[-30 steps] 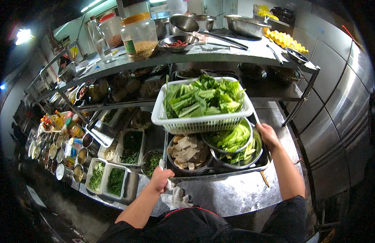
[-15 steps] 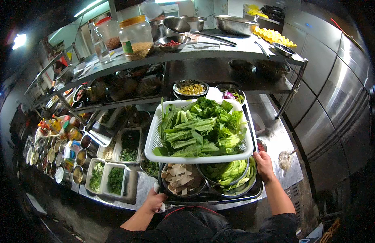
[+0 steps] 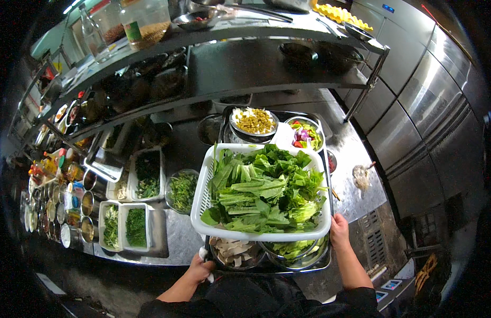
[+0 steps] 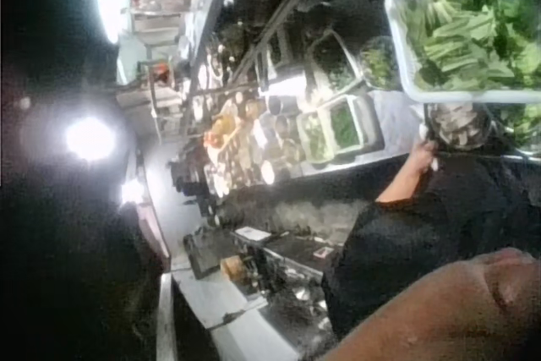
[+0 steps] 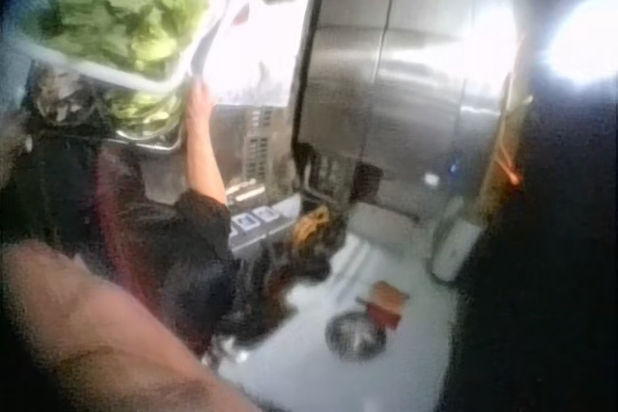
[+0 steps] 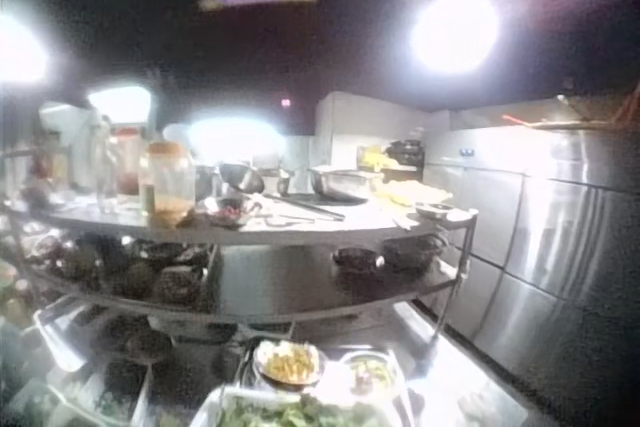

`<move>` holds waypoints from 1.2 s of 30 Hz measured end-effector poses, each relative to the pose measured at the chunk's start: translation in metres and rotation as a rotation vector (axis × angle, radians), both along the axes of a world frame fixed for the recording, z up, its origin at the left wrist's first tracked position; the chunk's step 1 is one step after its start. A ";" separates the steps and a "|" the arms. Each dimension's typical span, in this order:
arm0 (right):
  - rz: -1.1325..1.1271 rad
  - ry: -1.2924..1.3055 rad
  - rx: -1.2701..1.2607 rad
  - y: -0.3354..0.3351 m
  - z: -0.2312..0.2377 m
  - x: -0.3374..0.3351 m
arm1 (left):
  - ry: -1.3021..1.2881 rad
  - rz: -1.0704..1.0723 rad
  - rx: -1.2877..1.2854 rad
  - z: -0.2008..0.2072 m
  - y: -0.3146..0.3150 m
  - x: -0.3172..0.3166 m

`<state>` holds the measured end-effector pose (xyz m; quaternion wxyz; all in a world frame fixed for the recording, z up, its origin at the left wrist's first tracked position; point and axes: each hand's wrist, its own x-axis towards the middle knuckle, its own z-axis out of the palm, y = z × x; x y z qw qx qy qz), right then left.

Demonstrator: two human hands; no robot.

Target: The person retrieves leafy vegetables from a container, transfers them to a plate, washes them under a tap, and places them in a strainer. The person then handles sliced cucumbers and adds seasoning from small containers.

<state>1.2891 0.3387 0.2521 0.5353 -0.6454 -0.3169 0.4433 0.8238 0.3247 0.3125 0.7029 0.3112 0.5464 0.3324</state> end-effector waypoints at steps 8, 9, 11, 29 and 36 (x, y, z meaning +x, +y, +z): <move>-0.010 -0.049 -0.057 0.002 -0.056 0.016 | 0.220 -0.108 -0.033 -0.067 0.010 0.019; -0.006 -0.119 -0.083 0.005 -0.062 0.022 | 0.224 -0.108 -0.029 -0.078 0.012 0.023; -0.004 -0.090 -0.076 0.017 -0.077 0.029 | 0.220 -0.098 0.016 -0.098 0.014 0.031; 0.190 -0.214 -0.078 0.150 -0.123 0.102 | 0.456 -0.117 0.239 -0.118 0.086 0.091; 0.089 -0.449 0.125 0.194 -0.023 0.092 | 0.652 -0.301 0.238 -0.123 0.096 0.081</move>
